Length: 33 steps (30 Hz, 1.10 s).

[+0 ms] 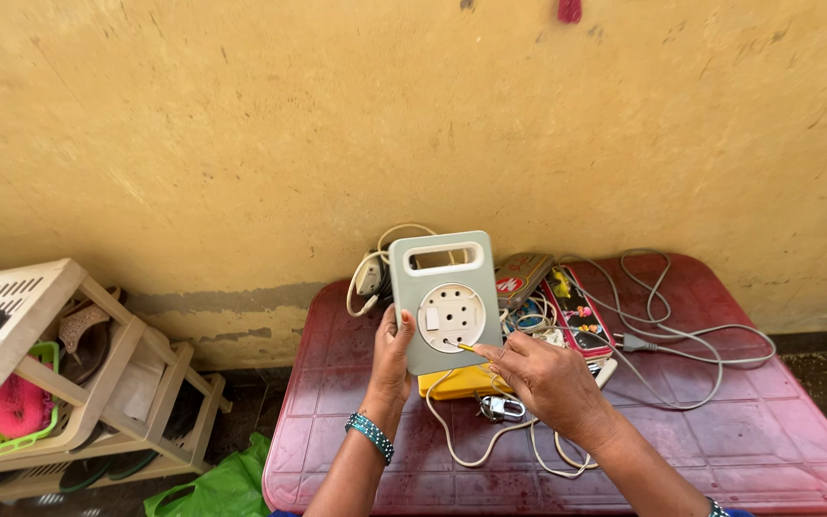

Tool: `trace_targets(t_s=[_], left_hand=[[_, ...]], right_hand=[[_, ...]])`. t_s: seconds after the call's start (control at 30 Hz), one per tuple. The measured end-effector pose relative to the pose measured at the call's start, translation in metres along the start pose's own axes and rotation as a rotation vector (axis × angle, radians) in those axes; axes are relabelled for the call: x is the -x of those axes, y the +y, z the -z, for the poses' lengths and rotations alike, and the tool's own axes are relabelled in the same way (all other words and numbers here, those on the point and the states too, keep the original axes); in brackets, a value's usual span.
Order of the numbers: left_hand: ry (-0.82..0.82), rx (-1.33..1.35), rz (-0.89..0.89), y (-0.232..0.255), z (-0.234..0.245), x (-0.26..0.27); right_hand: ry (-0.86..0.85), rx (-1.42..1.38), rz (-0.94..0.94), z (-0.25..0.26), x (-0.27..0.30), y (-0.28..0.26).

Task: The person disassembles an extension box using a screwdriver, removing screws from the back and front and managing the internal and external wires.

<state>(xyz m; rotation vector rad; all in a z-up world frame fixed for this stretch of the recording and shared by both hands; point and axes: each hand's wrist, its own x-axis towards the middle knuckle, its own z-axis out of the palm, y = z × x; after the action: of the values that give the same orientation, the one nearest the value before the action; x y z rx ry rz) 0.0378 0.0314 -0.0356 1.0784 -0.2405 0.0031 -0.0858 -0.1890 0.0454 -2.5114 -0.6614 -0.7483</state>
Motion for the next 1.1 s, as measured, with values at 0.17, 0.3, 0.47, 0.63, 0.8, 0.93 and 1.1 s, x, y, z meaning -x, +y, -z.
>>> trace_targets(t_s=[0.17, 0.3, 0.47, 0.63, 0.8, 0.93, 1.1], left_hand=[[-0.051, -0.015, -0.032, -0.007, 0.004, 0.003], [-0.063, -0.021, -0.015, -0.004, 0.001, 0.008], [-0.047, 0.021, 0.064, -0.004, -0.006, 0.015], [0.011, -0.076, 0.060, -0.018, -0.017, 0.023], [0.037, -0.056, 0.128, -0.018, -0.018, 0.027], [0.002, 0.037, 0.172, -0.013, -0.017, 0.028], [0.030, 0.006, 0.243, -0.023, -0.018, 0.027]], right_hand=[[-0.023, 0.018, 0.047, -0.012, 0.004, 0.002], [-0.073, 0.032, 0.053, -0.013, 0.003, 0.001], [-0.069, -0.010, 0.063, -0.015, 0.008, -0.002], [-0.055, -0.031, -0.003, -0.025, 0.014, 0.000], [0.000, -0.030, 0.069, -0.032, 0.017, 0.007], [0.058, -0.054, 0.098, -0.038, 0.019, 0.010], [0.145, 0.002, 0.135, -0.043, 0.019, 0.009]])
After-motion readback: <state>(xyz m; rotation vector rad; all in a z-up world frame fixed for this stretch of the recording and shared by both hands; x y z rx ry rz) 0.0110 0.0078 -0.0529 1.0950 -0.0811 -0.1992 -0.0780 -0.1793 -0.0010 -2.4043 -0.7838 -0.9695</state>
